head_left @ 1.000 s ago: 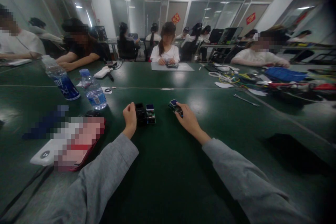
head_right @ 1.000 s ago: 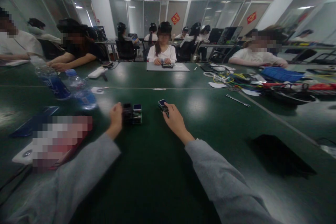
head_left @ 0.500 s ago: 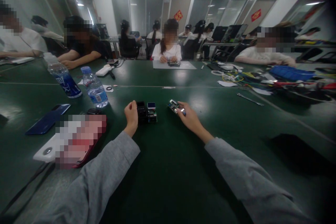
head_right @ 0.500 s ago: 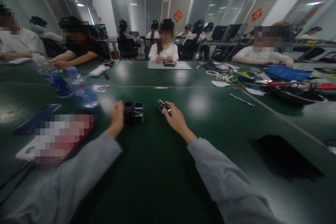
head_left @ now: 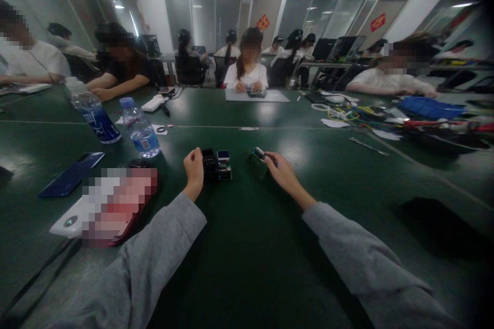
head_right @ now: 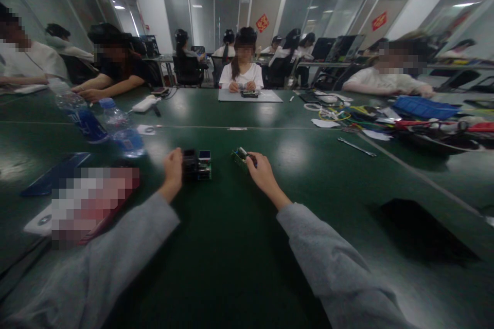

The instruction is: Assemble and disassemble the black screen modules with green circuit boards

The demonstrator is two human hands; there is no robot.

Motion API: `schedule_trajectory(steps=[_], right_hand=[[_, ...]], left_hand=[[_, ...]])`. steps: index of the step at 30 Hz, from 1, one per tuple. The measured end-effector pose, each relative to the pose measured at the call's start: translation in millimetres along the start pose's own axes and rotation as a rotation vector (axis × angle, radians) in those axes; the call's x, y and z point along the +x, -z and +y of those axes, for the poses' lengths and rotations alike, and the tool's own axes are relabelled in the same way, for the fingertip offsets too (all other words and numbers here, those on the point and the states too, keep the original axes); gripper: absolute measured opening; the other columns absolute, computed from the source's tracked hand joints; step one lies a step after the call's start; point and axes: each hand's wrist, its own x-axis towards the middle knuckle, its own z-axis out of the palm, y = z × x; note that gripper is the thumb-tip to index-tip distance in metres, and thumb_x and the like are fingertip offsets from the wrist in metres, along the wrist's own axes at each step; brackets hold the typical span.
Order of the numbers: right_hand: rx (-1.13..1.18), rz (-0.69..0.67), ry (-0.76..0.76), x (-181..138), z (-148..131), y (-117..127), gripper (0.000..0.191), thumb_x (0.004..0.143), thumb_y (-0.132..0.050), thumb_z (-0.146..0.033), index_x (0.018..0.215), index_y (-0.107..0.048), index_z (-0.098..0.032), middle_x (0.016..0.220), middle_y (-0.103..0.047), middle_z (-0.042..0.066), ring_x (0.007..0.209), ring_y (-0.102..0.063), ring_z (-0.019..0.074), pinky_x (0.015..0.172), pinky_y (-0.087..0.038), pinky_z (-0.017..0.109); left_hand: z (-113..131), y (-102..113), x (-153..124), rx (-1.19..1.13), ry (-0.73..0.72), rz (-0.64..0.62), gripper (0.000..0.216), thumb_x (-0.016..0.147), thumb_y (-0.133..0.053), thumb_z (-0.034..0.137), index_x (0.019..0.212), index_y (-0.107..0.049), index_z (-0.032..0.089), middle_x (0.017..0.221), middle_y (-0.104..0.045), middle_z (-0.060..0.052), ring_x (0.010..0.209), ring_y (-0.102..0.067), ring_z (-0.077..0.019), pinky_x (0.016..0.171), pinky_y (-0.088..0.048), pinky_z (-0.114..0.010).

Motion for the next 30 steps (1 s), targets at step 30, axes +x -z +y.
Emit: schedule_trajectory(steps=[30], right_hand=[[-0.081, 0.008, 0.099, -4.9, -12.4, 3.5, 0.060, 0.090, -0.049, -0.053, 0.138, -0.044, -0.017, 0.125, -0.057, 0.015, 0.115, -0.054, 0.0297, 0.099, -0.043, 0.050]], left_hand=[[2.7, -0.6, -0.6, 0.006, -0.004, -0.013, 0.031, 0.087, -0.050, 0.034, 0.060, -0.046, 0.019, 0.057, -0.043, 0.004, 0.052, -0.040, -0.0103, 0.052, -0.031, -0.023]])
